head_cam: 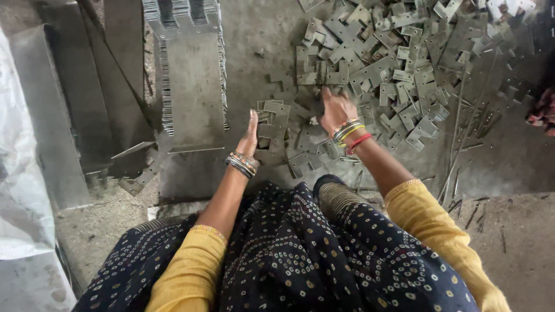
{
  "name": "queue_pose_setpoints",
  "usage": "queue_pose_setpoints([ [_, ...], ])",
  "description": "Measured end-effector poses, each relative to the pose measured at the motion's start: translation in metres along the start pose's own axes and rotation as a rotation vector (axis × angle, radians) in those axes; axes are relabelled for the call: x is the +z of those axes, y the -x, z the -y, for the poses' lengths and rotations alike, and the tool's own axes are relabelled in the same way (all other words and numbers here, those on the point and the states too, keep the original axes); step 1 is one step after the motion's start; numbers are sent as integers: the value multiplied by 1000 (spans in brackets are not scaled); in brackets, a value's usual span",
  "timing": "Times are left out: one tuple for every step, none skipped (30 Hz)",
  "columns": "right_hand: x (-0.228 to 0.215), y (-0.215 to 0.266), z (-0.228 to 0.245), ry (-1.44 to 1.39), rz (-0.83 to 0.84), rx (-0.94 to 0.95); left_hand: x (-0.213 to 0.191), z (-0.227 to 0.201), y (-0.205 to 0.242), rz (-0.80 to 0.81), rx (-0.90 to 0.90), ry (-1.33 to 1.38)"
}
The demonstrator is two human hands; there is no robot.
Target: The person sits on the floor and sorts small metal parts from a large pile. They pick up individual pieces, inspect them, and place them into a white sack or onto a metal tray. The person uses a small tool to assist in handling the parts.
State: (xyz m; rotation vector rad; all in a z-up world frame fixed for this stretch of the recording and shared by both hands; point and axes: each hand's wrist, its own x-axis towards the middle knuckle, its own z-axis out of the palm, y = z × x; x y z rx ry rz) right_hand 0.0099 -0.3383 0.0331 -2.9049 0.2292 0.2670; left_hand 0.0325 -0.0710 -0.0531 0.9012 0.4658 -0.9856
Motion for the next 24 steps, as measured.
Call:
queue_pose_setpoints([
  [5, -1, -5, -52, 122, 91, 3, -5, 6, -12, -59, 0],
  [10, -2, -10, 10, 40, 41, 6, -10, 11, -13, -28, -4],
  [15, -2, -13, 71, -40, -6, 9, -13, 17, -13, -1, -10],
  [18, -2, -16, 131, -121, -52, 13, -16, 23, -13, 26, -16],
  [20, -3, -18, 148, -72, -46, 16, -19, 27, -32, 20, -13],
  [20, -6, -19, 166, -23, -41, 19, -21, 31, -51, 13, -10],
  [20, -9, -21, 185, 25, -35, 22, -23, 34, -69, 7, -6],
  [19, -12, -23, 174, 4, -22, 23, -25, 35, -67, 18, 6],
  [17, -14, -24, 162, -14, -12, 23, -24, 37, -68, 29, 21],
  [16, -15, -26, 150, -33, -2, 22, -22, 38, -69, 40, 36],
  [14, -16, -28, 152, -42, -1, 19, -19, 39, -101, 53, 4],
  [10, -16, -30, 153, -51, 1, 15, -16, 39, -133, 66, -29],
  [5, -17, -32, 155, -64, 5, 12, -14, 36, -162, 80, -63],
  [-1, -17, -33, 90, -49, 28, 7, -12, 32, -148, 138, -116],
  [-7, -16, -34, 27, -33, 50, 2, -9, 26, -132, 196, -168],
  [-13, -16, -32, -35, -17, 72, -5, -5, 18, -117, 253, -219],
  [-18, -13, -28, -102, 30, 70, -13, 1, 10, -88, 253, -218],
  [-21, -11, -22, -170, 78, 68, -21, 6, 1, -60, 254, -216],
  [-24, -9, -15, -238, 125, 68, -30, 11, -10, -31, 255, -217],
  [-26, -7, -6, -352, 216, 121, -37, 16, -20, -30, 295, -250],
  [-28, -5, 4, -463, 304, 174, -43, 18, -31, -26, 339, -284],
  [-29, -2, 15, -574, 391, 227, -47, 22, -40, -23, 383, -318],
  [-27, 1, 25, -354, 346, 92, -51, 25, -45, 17, 416, -272],
  [-23, 4, 35, -135, 297, -41, -54, 26, -48, 56, 447, -226],
])
